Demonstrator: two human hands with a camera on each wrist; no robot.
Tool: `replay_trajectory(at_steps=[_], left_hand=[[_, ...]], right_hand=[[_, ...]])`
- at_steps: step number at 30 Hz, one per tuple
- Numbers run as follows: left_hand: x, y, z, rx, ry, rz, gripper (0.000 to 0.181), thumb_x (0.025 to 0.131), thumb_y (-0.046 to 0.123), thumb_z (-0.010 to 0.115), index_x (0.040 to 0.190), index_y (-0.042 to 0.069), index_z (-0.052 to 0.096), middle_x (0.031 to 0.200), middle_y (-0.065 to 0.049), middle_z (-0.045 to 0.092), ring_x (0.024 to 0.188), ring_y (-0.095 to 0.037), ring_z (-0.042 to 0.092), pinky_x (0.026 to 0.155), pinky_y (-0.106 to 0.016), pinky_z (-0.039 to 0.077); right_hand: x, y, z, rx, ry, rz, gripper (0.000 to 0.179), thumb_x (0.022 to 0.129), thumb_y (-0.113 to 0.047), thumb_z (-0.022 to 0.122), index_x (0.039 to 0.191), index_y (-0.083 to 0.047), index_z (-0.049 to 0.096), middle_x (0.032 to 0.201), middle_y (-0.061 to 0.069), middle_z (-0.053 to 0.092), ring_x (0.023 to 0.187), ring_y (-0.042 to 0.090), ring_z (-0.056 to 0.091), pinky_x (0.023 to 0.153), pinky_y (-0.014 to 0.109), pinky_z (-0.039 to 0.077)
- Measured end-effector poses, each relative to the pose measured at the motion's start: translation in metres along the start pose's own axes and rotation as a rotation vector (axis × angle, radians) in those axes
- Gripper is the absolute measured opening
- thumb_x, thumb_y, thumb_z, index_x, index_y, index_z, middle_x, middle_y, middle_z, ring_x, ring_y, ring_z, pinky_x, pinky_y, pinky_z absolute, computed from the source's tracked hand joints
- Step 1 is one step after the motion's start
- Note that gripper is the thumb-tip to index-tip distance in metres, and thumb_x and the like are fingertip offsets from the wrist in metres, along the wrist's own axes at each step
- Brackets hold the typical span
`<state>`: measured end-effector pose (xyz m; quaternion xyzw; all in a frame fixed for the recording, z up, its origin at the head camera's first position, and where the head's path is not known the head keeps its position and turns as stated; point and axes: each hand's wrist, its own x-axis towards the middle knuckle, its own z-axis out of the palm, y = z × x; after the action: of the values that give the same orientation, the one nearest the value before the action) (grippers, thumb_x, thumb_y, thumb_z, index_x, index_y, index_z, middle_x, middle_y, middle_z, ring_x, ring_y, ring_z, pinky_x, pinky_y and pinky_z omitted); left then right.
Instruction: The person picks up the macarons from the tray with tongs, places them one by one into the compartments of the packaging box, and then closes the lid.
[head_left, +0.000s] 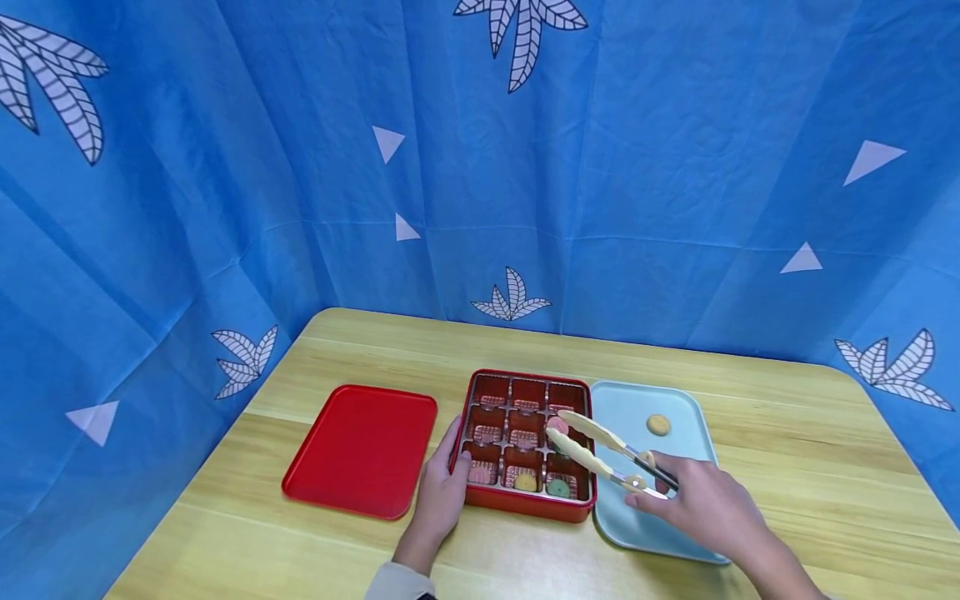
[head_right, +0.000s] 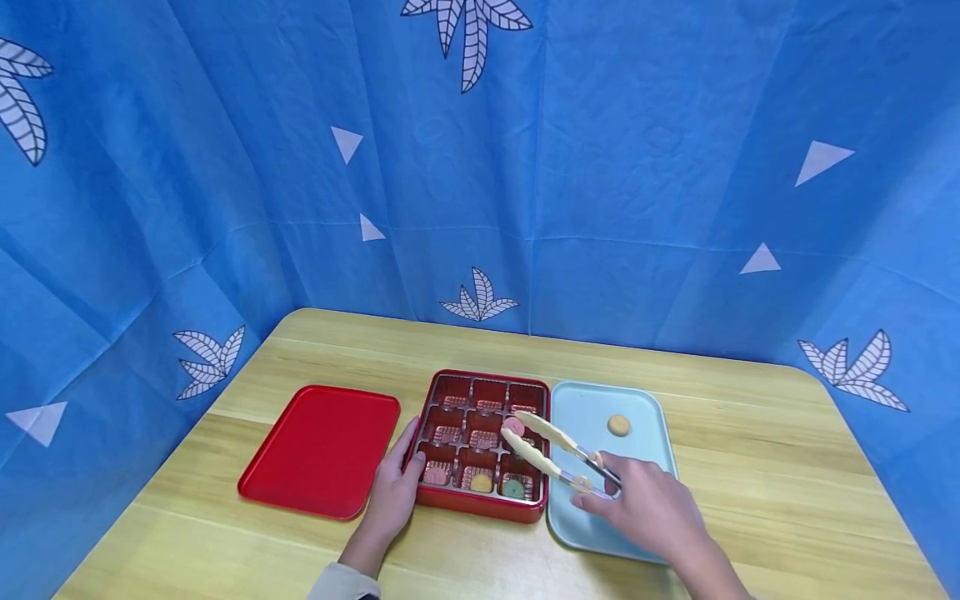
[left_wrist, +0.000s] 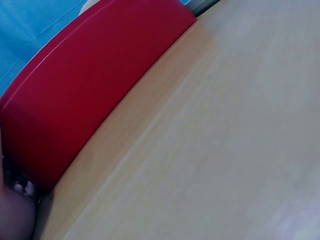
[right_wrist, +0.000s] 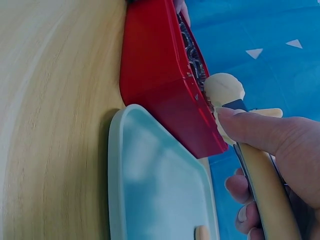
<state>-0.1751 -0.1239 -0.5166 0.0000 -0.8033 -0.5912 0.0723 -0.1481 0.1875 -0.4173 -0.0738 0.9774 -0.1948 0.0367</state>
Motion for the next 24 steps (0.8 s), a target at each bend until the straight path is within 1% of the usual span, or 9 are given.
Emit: replay_trajectory(at_steps=[5,12,19,24], left_hand=[[0.000,0.000,0.000,-0.005,-0.005,0.000,0.054,0.095,0.011,0.046,0.147,0.018,0.034,0.141,-0.004,0.048,0.134,-0.020,0.037,0.109,-0.044,0.032],[-0.001,-0.001,-0.001,-0.002,-0.005,-0.012,0.054,0.095,0.012,0.046,0.148,0.018,0.034,0.141,-0.004,0.048,0.134,-0.022,0.038,0.109,-0.045,0.033],[0.000,0.000,0.000,0.011,-0.005,0.018,0.054,0.095,0.010,0.047,0.147,0.016,0.034,0.140,-0.007,0.049,0.134,-0.025,0.038,0.108,-0.048,0.033],[0.000,-0.001,0.000,0.017,-0.002,0.024,0.054,0.095,0.010,0.047,0.147,0.016,0.034,0.140,-0.007,0.050,0.133,-0.026,0.040,0.108,-0.048,0.034]], right_hand=[[0.002,-0.004,0.002,0.001,-0.005,0.002,0.030,0.070,-0.049,0.076,0.089,-0.029,0.063,0.060,-0.006,0.042,0.055,0.011,0.036,0.046,0.026,0.028],[0.005,-0.009,0.005,-0.010,0.011,-0.045,0.030,0.071,-0.053,0.074,0.080,-0.030,0.058,0.058,-0.008,0.040,0.053,0.009,0.035,0.046,0.025,0.027],[0.010,-0.015,0.008,0.009,-0.013,-0.047,0.029,0.072,-0.053,0.073,0.087,-0.030,0.062,0.055,-0.008,0.040,0.051,0.008,0.034,0.044,0.025,0.026],[0.013,-0.019,0.007,0.006,-0.021,-0.067,0.031,0.072,-0.057,0.071,0.077,-0.030,0.056,0.057,-0.009,0.041,0.050,0.008,0.034,0.043,0.025,0.026]])
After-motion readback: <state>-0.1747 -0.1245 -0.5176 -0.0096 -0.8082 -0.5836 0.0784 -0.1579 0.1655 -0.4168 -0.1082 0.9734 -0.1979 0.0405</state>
